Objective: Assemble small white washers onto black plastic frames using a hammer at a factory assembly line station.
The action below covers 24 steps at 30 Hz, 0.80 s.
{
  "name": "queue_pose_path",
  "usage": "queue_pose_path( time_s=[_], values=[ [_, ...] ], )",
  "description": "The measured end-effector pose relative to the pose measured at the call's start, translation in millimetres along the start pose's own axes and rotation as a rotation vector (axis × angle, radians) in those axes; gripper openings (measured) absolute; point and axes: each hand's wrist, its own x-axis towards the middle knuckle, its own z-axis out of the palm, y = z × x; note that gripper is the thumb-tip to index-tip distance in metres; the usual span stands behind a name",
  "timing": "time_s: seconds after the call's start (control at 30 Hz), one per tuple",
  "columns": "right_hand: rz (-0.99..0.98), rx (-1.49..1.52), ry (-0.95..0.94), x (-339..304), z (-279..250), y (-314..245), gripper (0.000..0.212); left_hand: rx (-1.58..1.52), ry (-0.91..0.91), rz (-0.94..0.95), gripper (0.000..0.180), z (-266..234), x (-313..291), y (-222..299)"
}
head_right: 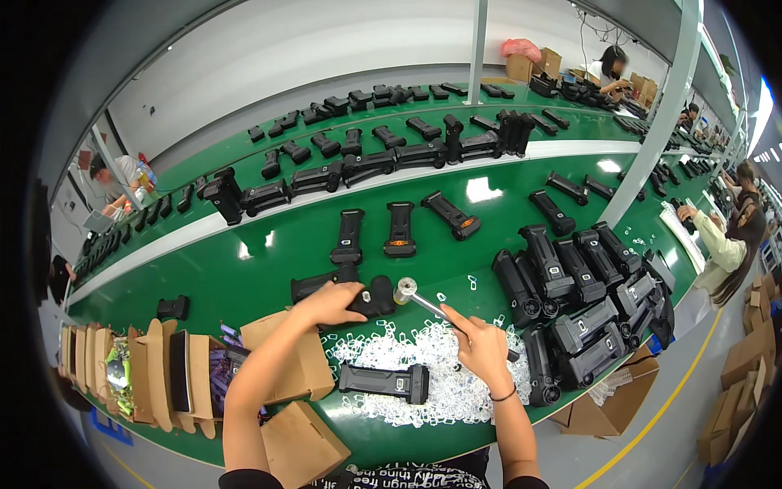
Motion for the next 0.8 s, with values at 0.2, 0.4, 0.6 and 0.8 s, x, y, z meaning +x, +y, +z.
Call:
queue_pose_path(
  time_s=[0.2,0.4,0.6,0.8],
  values=[
    [-0.161,0.309,0.309,-13,1,-16,0.058,-0.515,0.347,0.038,0.066,43,1,39],
    [-0.036,-0.091,-0.121,-20,3,-19,0.057,-0.615,0.479,-0.042,0.016,44,-12,48],
    [-0.005,-0.063,-0.034,-4,32,4,0.062,-0.551,0.480,-0.049,0.014,44,-4,54],
    [0.064,0.054,0.076,-1,23,10,0.058,-0.530,0.499,-0.118,0.006,30,4,44]
  ],
)
